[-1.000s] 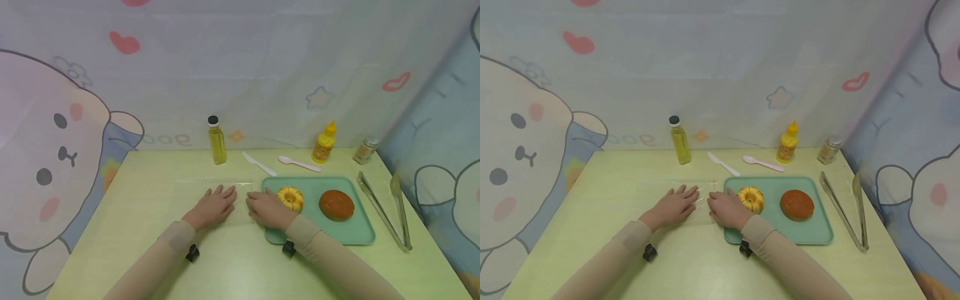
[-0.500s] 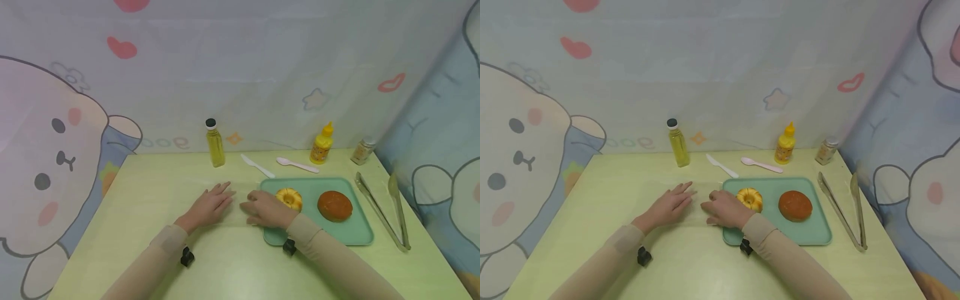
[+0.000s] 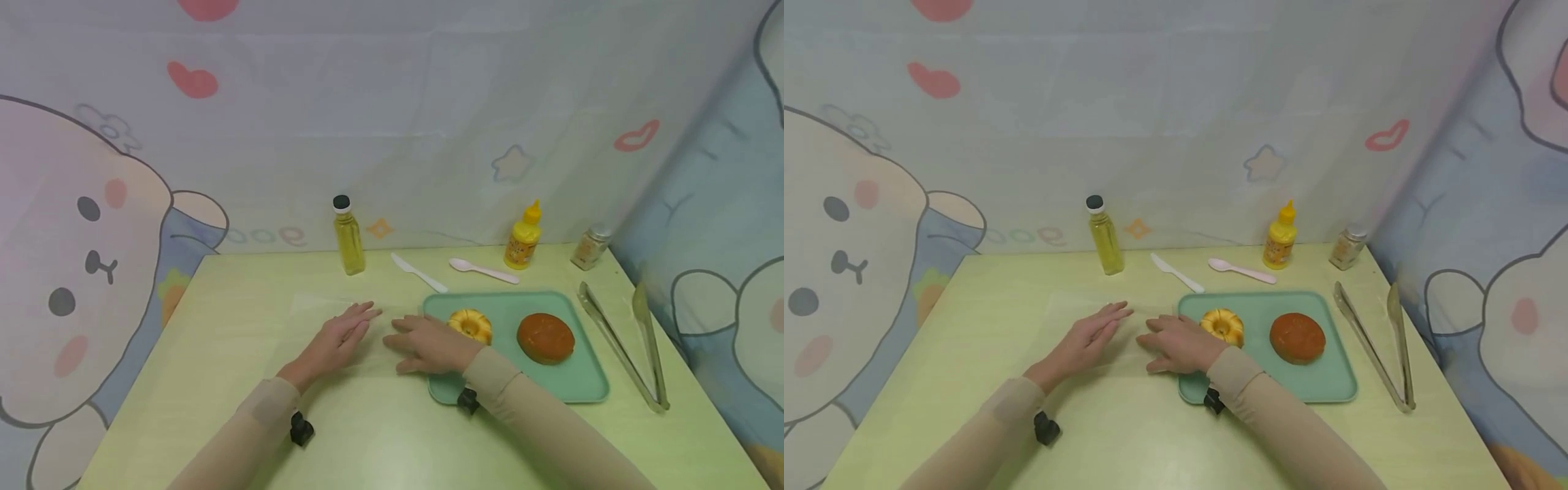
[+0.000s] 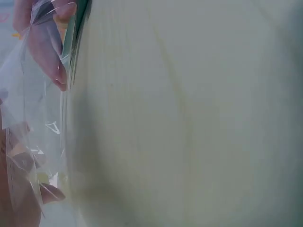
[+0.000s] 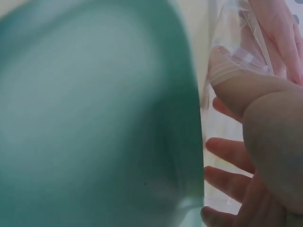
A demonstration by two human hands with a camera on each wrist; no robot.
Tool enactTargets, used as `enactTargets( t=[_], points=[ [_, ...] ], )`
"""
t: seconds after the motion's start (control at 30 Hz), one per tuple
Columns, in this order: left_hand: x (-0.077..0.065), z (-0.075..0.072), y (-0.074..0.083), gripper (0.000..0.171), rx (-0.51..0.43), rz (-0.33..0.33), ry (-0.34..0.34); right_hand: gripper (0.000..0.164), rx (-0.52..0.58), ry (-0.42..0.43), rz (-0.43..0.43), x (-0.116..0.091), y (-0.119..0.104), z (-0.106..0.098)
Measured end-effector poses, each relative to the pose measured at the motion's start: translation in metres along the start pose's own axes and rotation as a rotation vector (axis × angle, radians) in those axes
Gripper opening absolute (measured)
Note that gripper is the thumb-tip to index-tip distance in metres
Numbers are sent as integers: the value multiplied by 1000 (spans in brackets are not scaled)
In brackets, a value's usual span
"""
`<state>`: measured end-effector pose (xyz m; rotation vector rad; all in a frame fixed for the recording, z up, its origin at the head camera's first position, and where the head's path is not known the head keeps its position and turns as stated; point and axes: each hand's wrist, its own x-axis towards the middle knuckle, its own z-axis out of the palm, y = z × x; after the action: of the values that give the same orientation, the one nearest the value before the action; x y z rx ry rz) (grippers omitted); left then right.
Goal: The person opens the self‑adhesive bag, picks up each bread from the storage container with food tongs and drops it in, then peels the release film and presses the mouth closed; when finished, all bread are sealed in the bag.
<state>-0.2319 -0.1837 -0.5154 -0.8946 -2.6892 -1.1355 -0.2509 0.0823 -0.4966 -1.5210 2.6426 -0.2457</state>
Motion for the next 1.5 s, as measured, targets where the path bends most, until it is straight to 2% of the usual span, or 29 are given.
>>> enactTargets(
  t=[0.23, 0.4, 0.5, 0.63, 0.8, 1.0, 1.2, 1.4, 1.5],
  points=[
    [-2, 0, 1, 36, -18, 51, 58, 51, -34, -25, 5, 1, 1, -3],
    [-3, 1, 1, 37, -42, 39, 52, 47, -38, -9, -3, 1, 4, -1],
    [-3, 1, 0, 37, -50, 28, 41, 48, -11, 2, 30, -2, 4, -2],
    [-4, 2, 1, 36, -33, -4, 27, 47, 35, 71, 62, -13, 4, -12],
    [-4, 4, 0, 36, -5, -19, 31, 44, 94, 189, 77, -39, 4, -33],
    [-5, 5, 0, 33, 23, -9, 64, 48, 171, 230, 180, -80, 16, -52],
    [-6, 7, 1, 31, 13, -34, 88, 47, 119, 293, 256, -120, 28, -62],
    [-6, 8, -2, 26, -16, 13, 155, 49, 118, 343, 338, -157, 36, -68],
    [-7, 8, -2, 27, -8, -4, 174, 48, 107, 388, 374, -176, 41, -69]
  ],
)
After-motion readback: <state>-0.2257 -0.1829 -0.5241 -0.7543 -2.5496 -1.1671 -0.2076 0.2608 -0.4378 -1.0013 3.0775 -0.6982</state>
